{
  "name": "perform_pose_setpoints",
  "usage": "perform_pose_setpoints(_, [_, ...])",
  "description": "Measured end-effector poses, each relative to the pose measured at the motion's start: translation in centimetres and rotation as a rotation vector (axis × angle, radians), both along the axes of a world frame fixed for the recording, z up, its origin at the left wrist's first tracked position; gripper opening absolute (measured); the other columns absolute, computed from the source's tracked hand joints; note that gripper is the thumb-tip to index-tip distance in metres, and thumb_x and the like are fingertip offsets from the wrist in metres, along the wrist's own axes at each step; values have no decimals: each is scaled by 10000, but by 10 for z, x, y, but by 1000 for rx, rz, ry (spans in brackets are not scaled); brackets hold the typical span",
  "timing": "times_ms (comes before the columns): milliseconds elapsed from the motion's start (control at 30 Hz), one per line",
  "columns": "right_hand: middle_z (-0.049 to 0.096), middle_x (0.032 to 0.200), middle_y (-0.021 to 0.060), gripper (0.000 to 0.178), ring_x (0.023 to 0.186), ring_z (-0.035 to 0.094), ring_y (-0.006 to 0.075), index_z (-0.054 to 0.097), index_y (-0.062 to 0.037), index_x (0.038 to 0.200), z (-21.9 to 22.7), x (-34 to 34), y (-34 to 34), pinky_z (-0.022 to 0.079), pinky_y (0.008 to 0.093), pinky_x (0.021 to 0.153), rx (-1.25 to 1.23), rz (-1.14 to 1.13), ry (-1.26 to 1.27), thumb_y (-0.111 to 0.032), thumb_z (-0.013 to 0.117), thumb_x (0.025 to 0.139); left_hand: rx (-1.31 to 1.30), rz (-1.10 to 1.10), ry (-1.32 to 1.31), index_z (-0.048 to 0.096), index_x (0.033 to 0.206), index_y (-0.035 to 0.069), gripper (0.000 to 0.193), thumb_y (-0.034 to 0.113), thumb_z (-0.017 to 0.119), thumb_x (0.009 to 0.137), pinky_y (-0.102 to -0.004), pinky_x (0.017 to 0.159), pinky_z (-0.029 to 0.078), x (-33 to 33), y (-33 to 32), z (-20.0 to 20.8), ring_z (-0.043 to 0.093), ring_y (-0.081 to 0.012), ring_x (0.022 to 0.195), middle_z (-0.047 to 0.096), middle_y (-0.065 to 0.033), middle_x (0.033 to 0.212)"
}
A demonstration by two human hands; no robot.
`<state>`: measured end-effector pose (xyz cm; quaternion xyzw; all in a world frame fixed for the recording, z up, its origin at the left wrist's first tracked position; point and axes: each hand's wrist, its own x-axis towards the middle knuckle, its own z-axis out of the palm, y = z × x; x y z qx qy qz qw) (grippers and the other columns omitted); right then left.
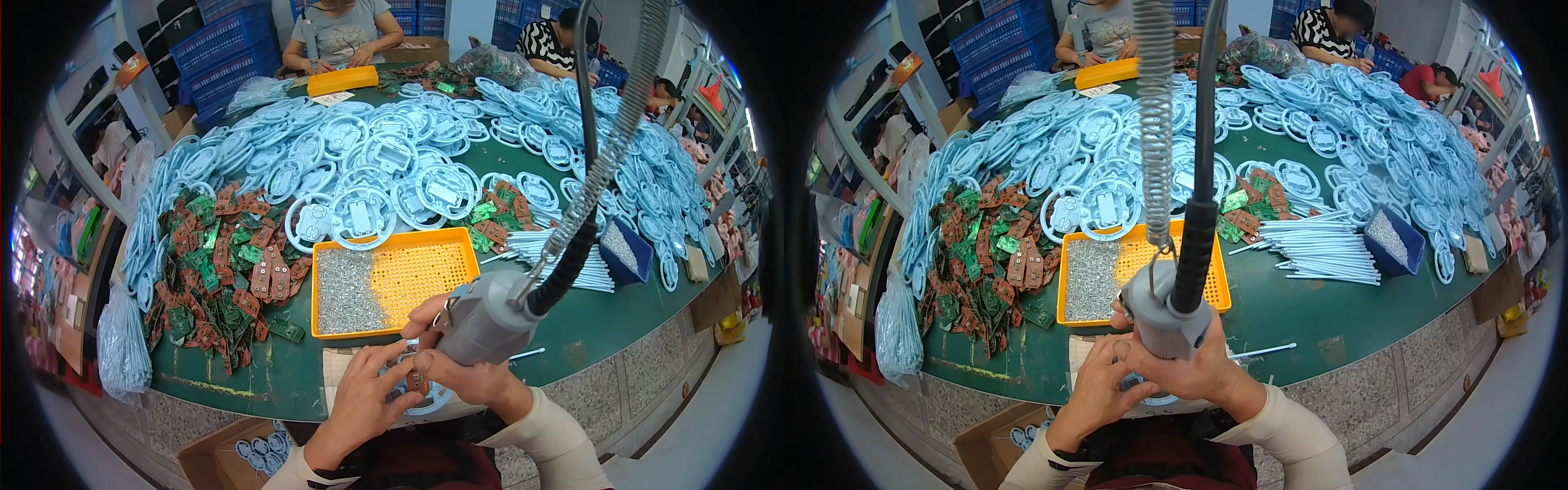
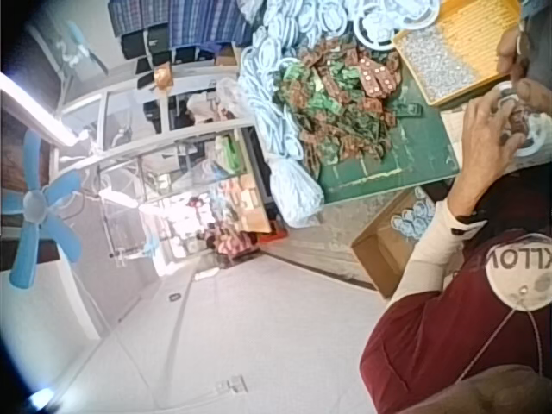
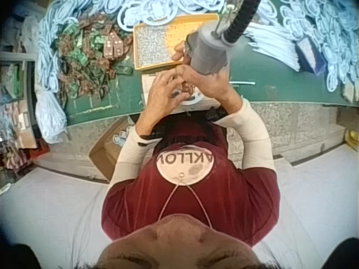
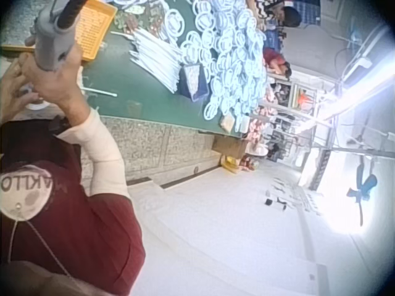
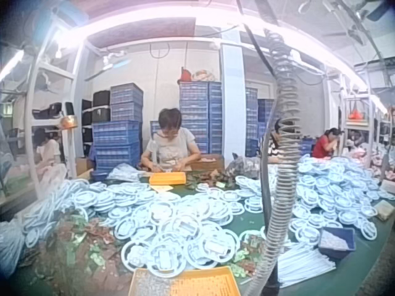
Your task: Assembling small plastic components using an electric screwdriver.
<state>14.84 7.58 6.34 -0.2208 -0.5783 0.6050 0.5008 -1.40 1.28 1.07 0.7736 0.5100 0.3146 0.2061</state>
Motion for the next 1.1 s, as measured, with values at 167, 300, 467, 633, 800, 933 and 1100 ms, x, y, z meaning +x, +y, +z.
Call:
perform_pose_setpoints(167, [619,968,108,358,712,570,89,531,-6,1106,-1,-1,0,468,220,614,-4,0,10,-71,696,795,4,-1,-7,634,1154,121,511,211,790,676,-414,887,447,0,0,-2,535,-317,1032,552,-103,1226])
perform_pose_setpoints(300, [619,969,113,342,713,575,92,535,-4,1087,-2,1,2,469,224,613,16,7,-15,-68,695,792,1,2,-10,635,1148,120,506,210,791,675,-415,887,446,0,0,-2,534,-317,1033,552,-103,1221])
perform_pose_setpoints(467, [619,958,107,340,720,580,96,540,-5,1073,1,1,-1,468,224,624,-8,17,-9,-61,700,779,7,17,-29,637,1138,118,500,208,792,672,-415,886,445,1,0,-2,534,-317,1037,553,-105,1216])
perform_pose_setpoints(633, [621,946,102,330,727,582,99,549,-2,1063,-1,-2,-2,470,228,636,15,12,-37,-49,690,768,15,0,-21,639,1136,119,505,208,795,665,-418,889,444,1,2,1,535,-315,1040,555,-106,1213])
perform_pose_setpoints(800, [622,944,97,339,744,574,94,556,-5,1070,2,-2,-2,471,224,643,-48,-18,22,-60,698,767,13,6,-6,639,1138,114,509,205,797,663,-417,891,443,0,0,0,536,-316,1040,559,-110,1204])
perform_pose_setpoints(933, [625,947,92,355,749,567,87,555,-4,1071,2,0,-1,473,219,653,-18,-77,34,-77,719,766,-4,7,4,639,1138,109,509,208,796,664,-420,895,438,0,-1,-2,535,-318,1043,559,-113,1205])
perform_pose_setpoints(1100, [634,951,87,374,763,568,80,554,7,1094,7,2,0,479,220,670,-81,-119,106,-66,723,769,26,19,58,645,1094,103,472,223,797,663,-425,891,425,4,3,4,526,-323,1047,558,-112,1179])
